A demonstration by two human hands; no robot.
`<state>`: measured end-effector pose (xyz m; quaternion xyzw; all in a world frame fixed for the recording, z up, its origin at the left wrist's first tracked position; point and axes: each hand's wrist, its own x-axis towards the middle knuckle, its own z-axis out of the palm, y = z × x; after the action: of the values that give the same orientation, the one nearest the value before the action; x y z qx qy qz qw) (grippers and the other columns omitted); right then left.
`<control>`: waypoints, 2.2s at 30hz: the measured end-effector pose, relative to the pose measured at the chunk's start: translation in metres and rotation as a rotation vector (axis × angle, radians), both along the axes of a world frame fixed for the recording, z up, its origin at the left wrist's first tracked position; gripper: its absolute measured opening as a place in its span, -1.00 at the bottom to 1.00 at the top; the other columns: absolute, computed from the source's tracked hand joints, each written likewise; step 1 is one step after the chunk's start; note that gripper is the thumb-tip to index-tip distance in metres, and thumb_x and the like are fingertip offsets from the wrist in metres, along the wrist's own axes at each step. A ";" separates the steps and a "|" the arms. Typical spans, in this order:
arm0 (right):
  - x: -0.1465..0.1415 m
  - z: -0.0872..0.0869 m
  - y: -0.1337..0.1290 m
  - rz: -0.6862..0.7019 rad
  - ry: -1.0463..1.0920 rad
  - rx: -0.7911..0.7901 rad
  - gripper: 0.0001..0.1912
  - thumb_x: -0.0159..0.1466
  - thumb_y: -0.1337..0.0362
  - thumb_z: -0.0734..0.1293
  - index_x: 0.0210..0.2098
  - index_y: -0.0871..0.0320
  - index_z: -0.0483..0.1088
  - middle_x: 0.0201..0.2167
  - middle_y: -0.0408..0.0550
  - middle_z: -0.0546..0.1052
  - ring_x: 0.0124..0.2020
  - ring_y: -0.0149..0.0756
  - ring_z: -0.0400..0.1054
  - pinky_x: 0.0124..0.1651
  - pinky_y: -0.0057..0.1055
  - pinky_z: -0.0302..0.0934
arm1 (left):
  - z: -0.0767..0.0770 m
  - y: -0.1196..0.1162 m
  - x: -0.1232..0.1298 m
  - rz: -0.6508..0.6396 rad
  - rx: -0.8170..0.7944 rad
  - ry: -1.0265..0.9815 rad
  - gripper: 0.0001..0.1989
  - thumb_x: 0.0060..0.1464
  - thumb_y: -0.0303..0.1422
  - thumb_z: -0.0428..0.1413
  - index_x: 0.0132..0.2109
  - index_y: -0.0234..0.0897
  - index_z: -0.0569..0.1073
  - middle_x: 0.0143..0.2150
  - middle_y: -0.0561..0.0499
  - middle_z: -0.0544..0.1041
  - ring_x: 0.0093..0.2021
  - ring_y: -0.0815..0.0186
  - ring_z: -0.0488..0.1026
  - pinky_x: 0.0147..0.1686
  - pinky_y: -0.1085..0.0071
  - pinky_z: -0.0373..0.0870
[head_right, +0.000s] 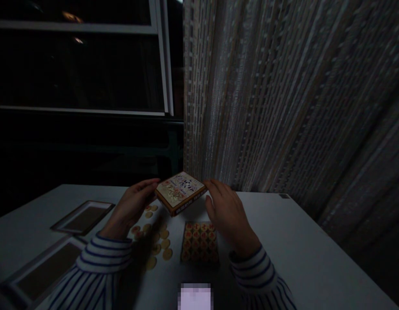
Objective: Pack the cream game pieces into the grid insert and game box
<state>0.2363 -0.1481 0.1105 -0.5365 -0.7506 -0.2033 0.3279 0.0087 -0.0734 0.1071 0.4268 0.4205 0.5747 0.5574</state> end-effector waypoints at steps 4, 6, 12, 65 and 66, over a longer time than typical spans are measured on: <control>0.001 -0.002 0.002 -0.027 0.096 -0.007 -0.59 0.23 0.30 0.12 0.07 0.21 0.21 -0.04 0.08 0.41 -0.02 -0.17 0.28 -0.03 -0.16 0.22 | -0.002 0.002 -0.002 -0.008 0.008 0.004 -0.77 -0.16 -0.41 0.17 -0.24 -0.30 0.46 -0.34 -0.02 0.53 -0.38 0.40 0.46 -0.36 0.51 0.38; 0.001 -0.003 0.003 -0.038 0.153 -0.041 -0.59 0.24 0.27 0.12 0.06 0.22 0.22 -0.07 0.10 0.44 -0.05 -0.17 0.31 -0.09 -0.19 0.27 | -0.001 0.001 -0.002 -0.008 0.013 -0.009 -0.77 -0.16 -0.42 0.17 -0.25 -0.31 0.46 -0.35 -0.02 0.53 -0.36 0.39 0.46 -0.35 0.50 0.38; -0.001 -0.003 0.004 0.009 0.294 -0.176 -0.62 0.26 0.24 0.09 0.02 0.20 0.28 -0.09 0.08 0.46 -0.13 -0.20 0.38 -0.11 -0.22 0.28 | 0.000 0.000 -0.001 0.004 0.012 -0.004 -0.75 -0.18 -0.42 0.18 -0.25 -0.32 0.46 -0.34 -0.04 0.53 -0.36 0.37 0.46 -0.34 0.47 0.39; 0.000 0.007 -0.003 0.265 0.552 -0.232 -0.71 0.23 0.23 0.18 -0.09 0.08 0.38 -0.13 -0.06 0.49 -0.16 -0.30 0.37 -0.17 -0.32 0.28 | 0.001 -0.018 0.001 -0.475 0.444 0.344 -0.34 0.01 -0.39 0.05 0.23 -0.13 -0.02 0.14 -0.05 0.30 0.08 0.24 0.29 0.05 0.24 0.25; 0.000 0.007 -0.004 0.275 0.541 -0.224 -0.72 0.23 0.24 0.17 -0.10 0.08 0.38 -0.12 -0.07 0.48 -0.12 -0.29 0.35 -0.12 -0.29 0.26 | 0.001 -0.019 0.001 -0.472 0.468 0.375 -0.35 0.02 -0.40 0.04 0.23 -0.11 -0.01 0.15 -0.03 0.28 0.08 0.25 0.29 0.05 0.25 0.24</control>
<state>0.2366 -0.1519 0.1179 -0.4975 -0.7193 0.0768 0.4788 0.0099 -0.0928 0.1082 0.7254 0.2627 0.4229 0.4753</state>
